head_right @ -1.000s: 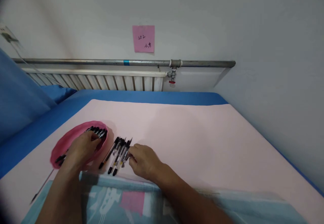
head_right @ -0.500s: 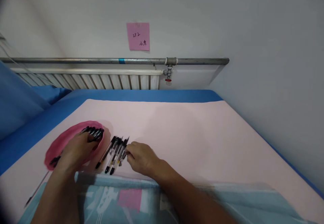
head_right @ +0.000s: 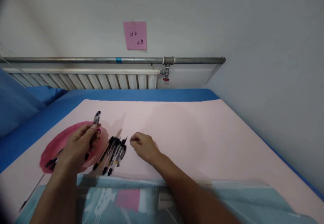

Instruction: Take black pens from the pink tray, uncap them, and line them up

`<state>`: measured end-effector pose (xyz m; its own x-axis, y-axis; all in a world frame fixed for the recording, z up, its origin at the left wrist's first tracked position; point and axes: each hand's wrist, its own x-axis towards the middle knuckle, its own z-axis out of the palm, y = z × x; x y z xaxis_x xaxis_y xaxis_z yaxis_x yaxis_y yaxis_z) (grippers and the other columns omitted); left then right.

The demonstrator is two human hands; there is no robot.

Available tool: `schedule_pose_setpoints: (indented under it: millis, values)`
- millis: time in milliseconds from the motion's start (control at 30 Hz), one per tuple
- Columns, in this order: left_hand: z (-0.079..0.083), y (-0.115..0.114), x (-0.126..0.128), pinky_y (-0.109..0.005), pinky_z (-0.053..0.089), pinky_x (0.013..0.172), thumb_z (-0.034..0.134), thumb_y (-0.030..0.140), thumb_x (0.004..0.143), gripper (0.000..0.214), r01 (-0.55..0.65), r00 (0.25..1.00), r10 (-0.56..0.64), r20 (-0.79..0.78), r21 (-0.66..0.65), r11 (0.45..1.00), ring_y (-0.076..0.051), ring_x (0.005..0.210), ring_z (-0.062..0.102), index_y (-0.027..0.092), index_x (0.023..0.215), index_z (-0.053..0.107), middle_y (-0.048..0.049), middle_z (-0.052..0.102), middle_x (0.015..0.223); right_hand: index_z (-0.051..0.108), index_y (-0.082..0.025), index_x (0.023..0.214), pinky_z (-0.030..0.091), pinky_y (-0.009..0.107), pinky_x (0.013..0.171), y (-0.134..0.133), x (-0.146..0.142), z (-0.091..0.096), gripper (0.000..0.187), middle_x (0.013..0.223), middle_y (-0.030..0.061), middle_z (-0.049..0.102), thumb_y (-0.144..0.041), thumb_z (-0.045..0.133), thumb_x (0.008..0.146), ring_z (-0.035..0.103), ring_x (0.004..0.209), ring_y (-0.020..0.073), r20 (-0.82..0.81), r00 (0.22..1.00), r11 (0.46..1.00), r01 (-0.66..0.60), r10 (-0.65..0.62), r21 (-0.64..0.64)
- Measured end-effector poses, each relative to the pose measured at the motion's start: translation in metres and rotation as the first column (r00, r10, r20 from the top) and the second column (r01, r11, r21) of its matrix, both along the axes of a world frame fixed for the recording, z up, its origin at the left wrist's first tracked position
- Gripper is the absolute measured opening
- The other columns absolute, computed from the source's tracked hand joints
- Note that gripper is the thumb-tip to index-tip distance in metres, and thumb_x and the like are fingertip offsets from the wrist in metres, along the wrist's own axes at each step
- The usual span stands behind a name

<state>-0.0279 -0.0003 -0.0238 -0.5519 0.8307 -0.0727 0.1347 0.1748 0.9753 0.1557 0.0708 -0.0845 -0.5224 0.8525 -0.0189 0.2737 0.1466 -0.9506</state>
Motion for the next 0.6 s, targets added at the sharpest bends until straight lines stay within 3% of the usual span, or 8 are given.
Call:
schedule_pose_setpoints:
  millis: [100, 233, 433, 600]
  values:
    - [-0.003, 0.003, 0.020, -0.017, 0.023, 0.034, 0.061, 0.042, 0.070, 0.028, 0.229, 0.923, -0.225, 0.312, 0.025, 0.973, -0.005, 0.039, 0.035, 0.019, 0.084, 0.054, 0.0062, 0.050, 0.059, 0.061, -0.017, 0.079, 0.036, 0.022, 0.049, 0.001, 0.001, 0.006, 0.018, 0.066, -0.0004, 0.056, -0.032, 0.050, 0.078, 0.047, 0.051, 0.0087, -0.192, 0.979, 0.986, 0.042, -0.074, -0.163]
    - [-0.010, 0.008, 0.049, -0.016, 0.020, 0.032, 0.059, 0.043, 0.072, 0.027, 0.432, 0.797, -0.375, 0.474, -0.014, 0.902, -0.002, 0.035, 0.029, 0.018, 0.072, 0.050, 0.0078, 0.044, 0.051, 0.063, -0.016, 0.090, 0.042, 0.023, 0.056, -0.002, -0.002, 0.014, 0.033, 0.081, 0.0052, 0.059, -0.043, 0.045, 0.082, 0.055, 0.070, 0.0133, -0.464, 0.877, 0.967, -0.001, -0.121, -0.255]
    - [-0.014, 0.012, 0.070, -0.015, 0.008, 0.032, 0.057, 0.049, 0.071, 0.031, 0.522, 0.756, -0.405, 0.514, -0.099, 0.847, 0.000, 0.033, 0.019, 0.021, 0.078, 0.047, 0.0090, 0.043, 0.053, 0.062, -0.014, 0.077, 0.041, 0.024, 0.056, -0.002, -0.007, 0.014, 0.032, 0.071, 0.0030, 0.058, -0.045, 0.053, 0.077, 0.052, 0.061, 0.0112, -0.516, 0.815, 0.916, 0.044, -0.264, -0.399]
    - [-0.016, 0.012, 0.069, -0.016, 0.009, 0.032, 0.058, 0.050, 0.068, 0.034, 0.539, 0.761, -0.403, 0.508, -0.149, 0.829, -0.001, 0.033, 0.017, 0.020, 0.080, 0.049, 0.0090, 0.043, 0.052, 0.060, -0.015, 0.075, 0.039, 0.022, 0.051, 0.016, 0.005, 0.017, 0.025, 0.078, 0.0041, 0.061, -0.039, 0.061, 0.067, 0.054, 0.064, 0.0113, -0.567, 0.646, 0.818, 0.161, -0.510, -0.553]
